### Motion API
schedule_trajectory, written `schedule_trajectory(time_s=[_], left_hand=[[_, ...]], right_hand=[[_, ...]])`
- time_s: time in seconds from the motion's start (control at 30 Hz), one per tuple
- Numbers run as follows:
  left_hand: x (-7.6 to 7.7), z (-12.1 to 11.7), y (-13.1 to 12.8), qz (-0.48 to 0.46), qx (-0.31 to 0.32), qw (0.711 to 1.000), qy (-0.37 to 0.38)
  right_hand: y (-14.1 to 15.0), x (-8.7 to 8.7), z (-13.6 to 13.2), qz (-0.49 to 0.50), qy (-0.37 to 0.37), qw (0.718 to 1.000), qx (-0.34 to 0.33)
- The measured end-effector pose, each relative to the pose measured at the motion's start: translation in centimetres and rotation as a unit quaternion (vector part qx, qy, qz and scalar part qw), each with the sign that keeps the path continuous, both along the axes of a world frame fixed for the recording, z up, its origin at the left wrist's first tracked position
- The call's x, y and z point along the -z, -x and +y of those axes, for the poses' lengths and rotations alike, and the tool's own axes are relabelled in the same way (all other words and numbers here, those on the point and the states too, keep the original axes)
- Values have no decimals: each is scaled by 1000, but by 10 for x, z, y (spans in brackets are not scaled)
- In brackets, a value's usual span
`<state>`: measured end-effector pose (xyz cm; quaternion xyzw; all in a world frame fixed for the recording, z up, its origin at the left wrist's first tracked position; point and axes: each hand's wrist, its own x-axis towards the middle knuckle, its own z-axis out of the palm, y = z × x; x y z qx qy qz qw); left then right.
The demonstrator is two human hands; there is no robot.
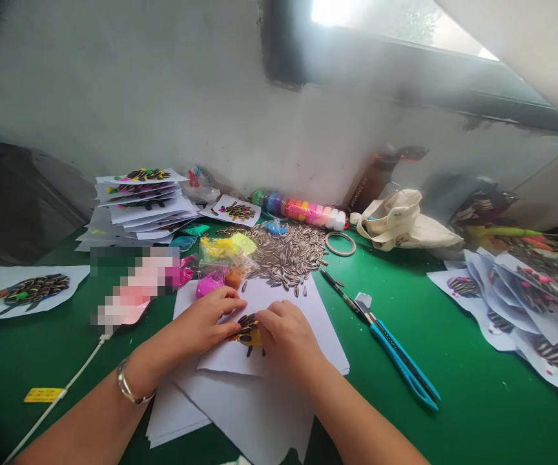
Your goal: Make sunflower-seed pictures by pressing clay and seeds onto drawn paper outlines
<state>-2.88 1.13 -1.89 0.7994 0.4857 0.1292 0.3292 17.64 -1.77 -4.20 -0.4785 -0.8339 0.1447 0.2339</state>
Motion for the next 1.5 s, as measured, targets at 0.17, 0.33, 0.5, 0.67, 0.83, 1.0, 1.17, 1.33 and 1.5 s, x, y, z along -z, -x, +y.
schedule_trajectory(time_s=[0.17, 0.33, 0.5, 0.67, 0.83, 1.0, 1.17, 1.33, 1.5], left_hand=[[0, -1, 0, -4, -4, 1000, 5], [-1, 0, -1, -3, -6, 1000, 7], [0, 0, -1, -3, -1, 1000, 9], [-5, -1, -2, -3, 5, 1000, 15], [-8, 0, -2, -33, 3, 999, 26], [-2, 1, -1, -54, 13, 998, 13], [2, 1, -2, -52, 14, 999, 3], [-1, 0, -1, -30, 26, 999, 0], [-3, -2, 0, 6, 14, 1000, 6]], right_hand=[[3, -1, -1, 4, -21, 999, -30], [2, 0, 0, 17, -14, 1000, -16], [-3, -3, 10, 10, 5, 1000, 16], [9, -9, 38, -79, -12, 997, -15], [30, -20, 67, -182, -36, 977, -103], [40, -24, 71, -256, -51, 959, -113], [44, -23, 70, -266, -56, 957, -102], [42, -16, 76, -242, -43, 968, -58], [14, -12, 51, -185, -37, 981, 32]])
